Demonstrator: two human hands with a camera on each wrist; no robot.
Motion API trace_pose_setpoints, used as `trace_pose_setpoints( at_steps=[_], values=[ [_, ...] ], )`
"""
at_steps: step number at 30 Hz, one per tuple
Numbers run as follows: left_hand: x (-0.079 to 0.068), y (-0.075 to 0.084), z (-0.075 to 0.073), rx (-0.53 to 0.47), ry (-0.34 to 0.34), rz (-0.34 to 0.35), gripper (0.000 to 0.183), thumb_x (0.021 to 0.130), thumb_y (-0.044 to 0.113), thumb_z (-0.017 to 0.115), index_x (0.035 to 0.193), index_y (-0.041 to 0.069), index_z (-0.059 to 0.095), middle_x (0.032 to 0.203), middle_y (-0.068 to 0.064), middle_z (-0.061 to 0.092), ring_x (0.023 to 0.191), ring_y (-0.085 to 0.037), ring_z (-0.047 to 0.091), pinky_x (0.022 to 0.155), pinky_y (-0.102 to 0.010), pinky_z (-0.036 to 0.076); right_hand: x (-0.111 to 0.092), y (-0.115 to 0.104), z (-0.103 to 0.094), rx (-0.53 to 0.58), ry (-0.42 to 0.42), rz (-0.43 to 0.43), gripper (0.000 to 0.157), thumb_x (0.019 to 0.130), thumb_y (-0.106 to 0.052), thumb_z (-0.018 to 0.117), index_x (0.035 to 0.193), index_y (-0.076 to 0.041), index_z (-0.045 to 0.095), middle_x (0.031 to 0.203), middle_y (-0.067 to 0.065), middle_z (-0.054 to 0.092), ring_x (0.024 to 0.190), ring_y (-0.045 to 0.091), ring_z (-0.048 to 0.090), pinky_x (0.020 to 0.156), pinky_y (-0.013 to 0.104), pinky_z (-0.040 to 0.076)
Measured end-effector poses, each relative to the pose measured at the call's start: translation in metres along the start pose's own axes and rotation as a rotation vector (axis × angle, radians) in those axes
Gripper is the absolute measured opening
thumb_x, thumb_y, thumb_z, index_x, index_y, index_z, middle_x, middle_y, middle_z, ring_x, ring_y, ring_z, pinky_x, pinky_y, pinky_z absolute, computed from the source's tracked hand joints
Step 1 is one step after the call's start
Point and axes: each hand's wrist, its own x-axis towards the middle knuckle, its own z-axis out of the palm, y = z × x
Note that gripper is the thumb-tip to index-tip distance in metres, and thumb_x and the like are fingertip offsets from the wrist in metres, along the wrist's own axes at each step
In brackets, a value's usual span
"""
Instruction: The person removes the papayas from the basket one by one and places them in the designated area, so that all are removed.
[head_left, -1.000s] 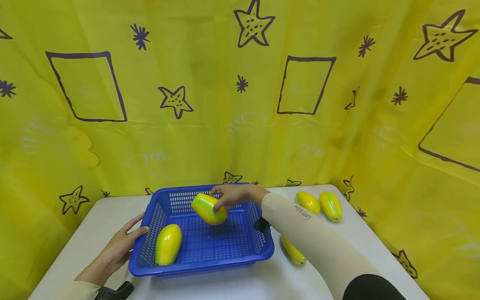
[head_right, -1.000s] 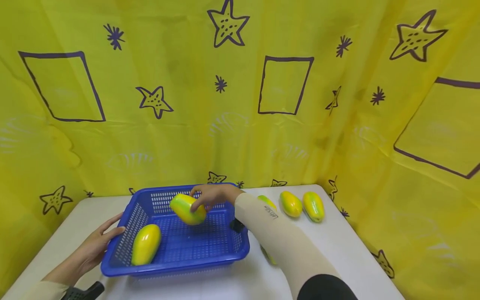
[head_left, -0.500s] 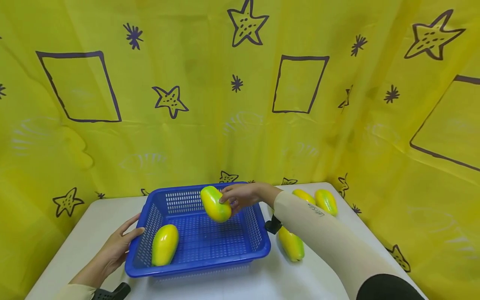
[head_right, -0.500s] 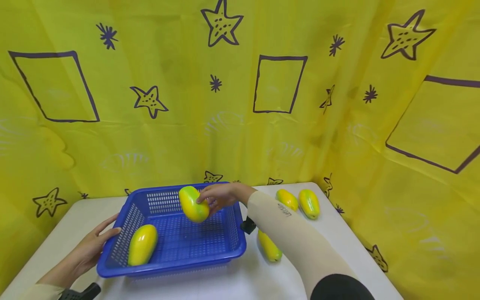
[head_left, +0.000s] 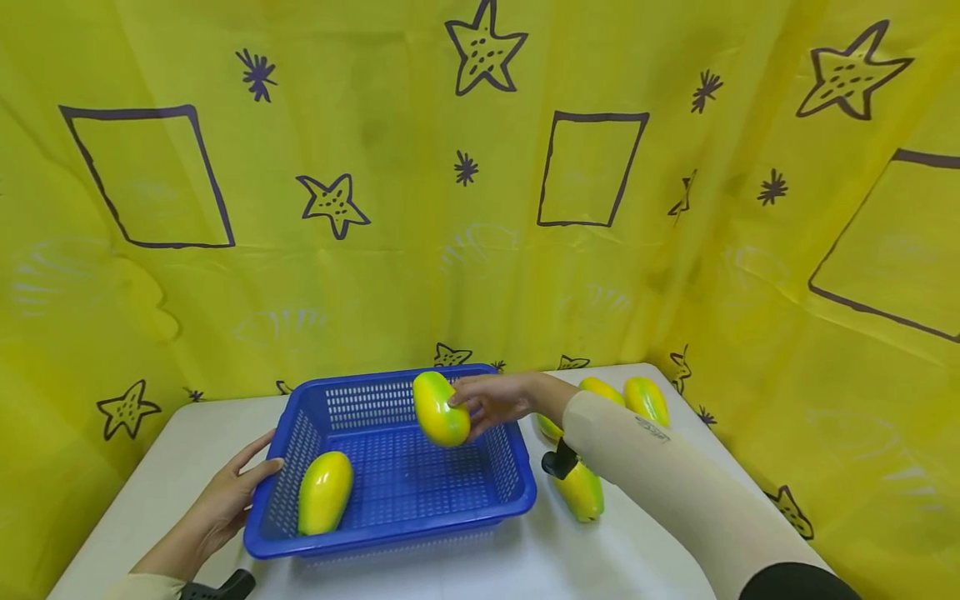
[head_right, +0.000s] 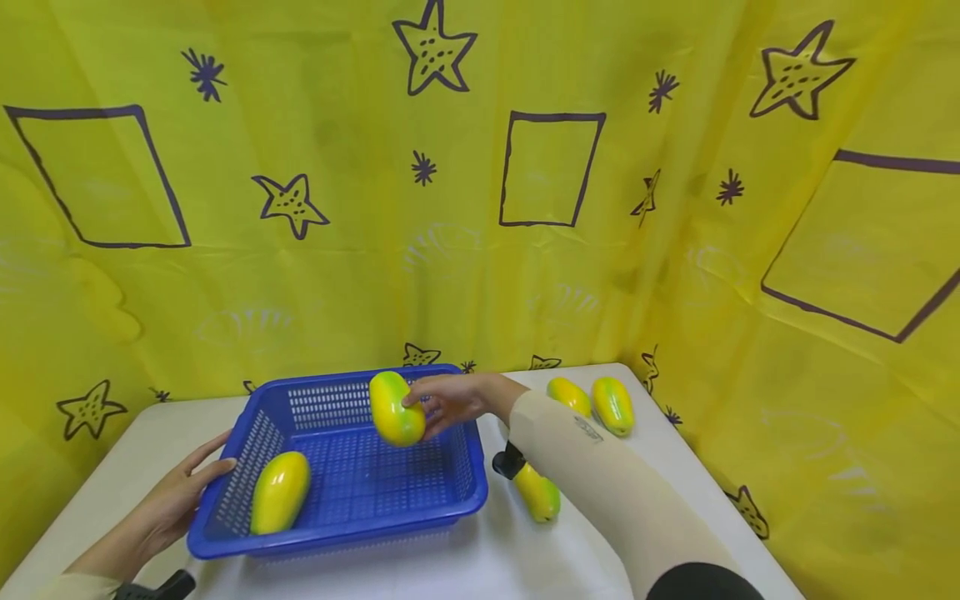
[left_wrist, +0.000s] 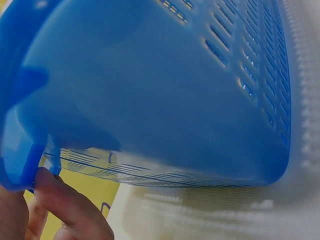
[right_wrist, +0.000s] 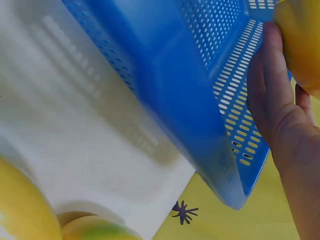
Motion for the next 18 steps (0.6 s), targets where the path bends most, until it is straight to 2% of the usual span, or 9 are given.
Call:
trace_pose_setpoints(
  at_steps=[10, 18],
  values=[
    [-0.001, 0.000, -0.001, -0.015, -0.005, -0.007, 0.080, 0.098, 0.027, 0.059, 0.159, 0.016, 0.008, 0.114, -0.010, 0.066, 0.087, -0.018, 0.070, 0.078, -0.044, 0.060, -0.010, 0.007, -0.005, 0.062, 0.018, 0.049, 0.063, 0.093, -0.024, 0.054, 0.150, -0.011, 0.030, 0.133, 0.017, 0.050, 0.116, 0.033, 0.057, 0.109, 0.054, 0.040],
    [0.000, -0.001, -0.002, -0.029, -0.017, -0.004, 0.081, 0.098, 0.028, 0.059, 0.159, 0.017, 0.008, 0.113, -0.008, 0.066, 0.088, -0.018, 0.070, 0.079, -0.045, 0.060, -0.018, 0.012, -0.011, 0.081, 0.047, 0.072, 0.060, 0.092, -0.024, 0.055, 0.147, -0.010, 0.034, 0.130, 0.017, 0.054, 0.114, 0.031, 0.058, 0.101, 0.045, 0.050]
  ],
)
